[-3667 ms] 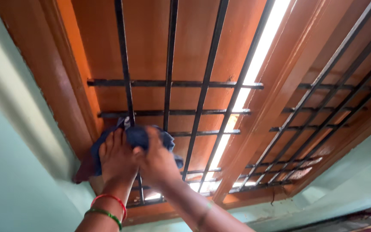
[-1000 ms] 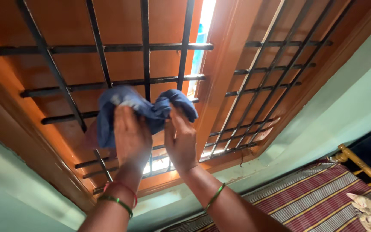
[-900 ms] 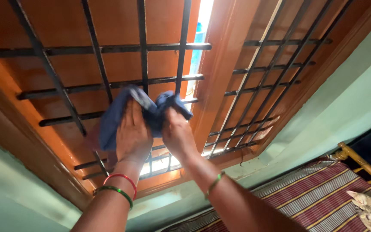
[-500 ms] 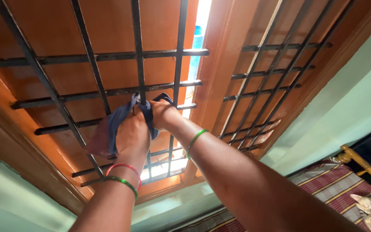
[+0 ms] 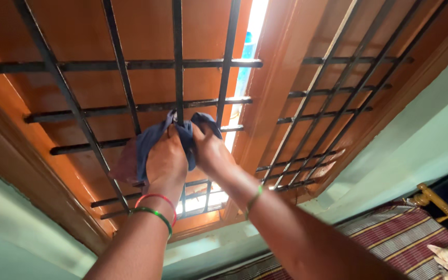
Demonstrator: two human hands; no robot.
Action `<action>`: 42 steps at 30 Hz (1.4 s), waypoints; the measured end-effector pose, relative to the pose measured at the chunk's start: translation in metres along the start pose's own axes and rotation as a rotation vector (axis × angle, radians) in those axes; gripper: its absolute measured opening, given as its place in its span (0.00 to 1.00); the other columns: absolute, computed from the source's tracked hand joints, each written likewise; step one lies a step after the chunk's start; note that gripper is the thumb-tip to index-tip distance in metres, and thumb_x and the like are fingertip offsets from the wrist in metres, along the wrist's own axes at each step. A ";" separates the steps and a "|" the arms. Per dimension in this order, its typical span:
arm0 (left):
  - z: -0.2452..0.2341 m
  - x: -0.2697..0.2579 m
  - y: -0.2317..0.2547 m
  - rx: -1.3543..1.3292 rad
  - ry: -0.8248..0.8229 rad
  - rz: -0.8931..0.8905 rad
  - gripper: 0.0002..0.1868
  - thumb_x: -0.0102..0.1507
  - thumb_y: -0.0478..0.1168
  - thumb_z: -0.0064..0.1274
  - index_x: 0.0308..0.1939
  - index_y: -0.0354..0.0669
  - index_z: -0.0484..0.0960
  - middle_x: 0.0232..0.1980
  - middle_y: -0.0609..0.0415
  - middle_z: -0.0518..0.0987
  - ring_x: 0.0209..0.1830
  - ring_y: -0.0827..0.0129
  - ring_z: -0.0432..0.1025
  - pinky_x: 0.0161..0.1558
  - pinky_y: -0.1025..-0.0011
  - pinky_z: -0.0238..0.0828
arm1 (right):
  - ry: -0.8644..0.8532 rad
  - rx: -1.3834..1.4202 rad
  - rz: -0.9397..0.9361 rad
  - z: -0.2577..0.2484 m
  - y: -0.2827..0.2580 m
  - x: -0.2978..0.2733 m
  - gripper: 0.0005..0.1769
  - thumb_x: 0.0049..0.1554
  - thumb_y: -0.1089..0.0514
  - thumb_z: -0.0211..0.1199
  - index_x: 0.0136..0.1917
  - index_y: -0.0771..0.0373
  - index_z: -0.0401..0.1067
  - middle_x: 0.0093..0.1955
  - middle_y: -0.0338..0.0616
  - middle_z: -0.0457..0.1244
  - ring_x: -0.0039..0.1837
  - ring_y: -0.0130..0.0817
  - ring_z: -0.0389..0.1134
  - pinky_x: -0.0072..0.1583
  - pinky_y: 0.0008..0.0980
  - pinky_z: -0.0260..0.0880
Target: The person wipes the horizontal and vertical metal bars of a window grill using a blue cloth, moving across different sections of the frame.
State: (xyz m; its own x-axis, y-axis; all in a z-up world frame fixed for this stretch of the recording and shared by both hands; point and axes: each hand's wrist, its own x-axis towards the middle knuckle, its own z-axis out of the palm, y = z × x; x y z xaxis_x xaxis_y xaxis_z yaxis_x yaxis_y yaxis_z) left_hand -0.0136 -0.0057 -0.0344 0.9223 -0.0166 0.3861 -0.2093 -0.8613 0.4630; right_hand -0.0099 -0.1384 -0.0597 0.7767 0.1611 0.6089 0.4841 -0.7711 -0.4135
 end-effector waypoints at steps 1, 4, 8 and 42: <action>-0.001 -0.002 0.000 0.000 -0.002 -0.002 0.21 0.66 0.35 0.41 0.64 0.37 0.69 0.59 0.39 0.77 0.53 0.45 0.76 0.51 0.53 0.74 | -0.014 -0.016 0.025 0.005 0.005 0.015 0.27 0.54 0.64 0.62 0.67 0.61 0.70 0.61 0.65 0.63 0.59 0.66 0.67 0.59 0.51 0.71; -0.008 -0.003 0.002 -0.024 -0.040 -0.011 0.18 0.67 0.36 0.41 0.61 0.39 0.70 0.59 0.39 0.78 0.53 0.45 0.76 0.52 0.53 0.74 | -0.391 -0.286 0.145 0.013 0.012 0.053 0.17 0.53 0.61 0.63 0.58 0.59 0.74 0.57 0.60 0.69 0.61 0.60 0.69 0.61 0.48 0.72; -0.009 -0.006 0.000 -0.034 -0.042 -0.004 0.14 0.69 0.36 0.39 0.58 0.41 0.72 0.58 0.41 0.79 0.53 0.45 0.77 0.53 0.53 0.75 | -0.318 -0.183 0.224 0.007 0.006 0.039 0.23 0.49 0.61 0.67 0.59 0.61 0.73 0.60 0.62 0.66 0.63 0.60 0.67 0.62 0.45 0.71; 0.092 -0.126 -0.211 0.213 0.197 -0.199 0.47 0.58 0.57 0.53 0.70 0.25 0.58 0.72 0.28 0.64 0.77 0.41 0.56 0.74 0.45 0.49 | -0.336 0.285 -0.272 0.121 -0.062 -0.095 0.35 0.59 0.67 0.54 0.79 0.66 0.56 0.75 0.66 0.57 0.76 0.64 0.58 0.74 0.50 0.59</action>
State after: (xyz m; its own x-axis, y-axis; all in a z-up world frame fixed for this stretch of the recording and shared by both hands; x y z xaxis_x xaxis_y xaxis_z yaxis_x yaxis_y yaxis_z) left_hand -0.0557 0.1310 -0.2540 0.8536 0.2427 0.4610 0.0599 -0.9247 0.3759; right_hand -0.0647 -0.0316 -0.1733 0.6711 0.5576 0.4886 0.7410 -0.4830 -0.4665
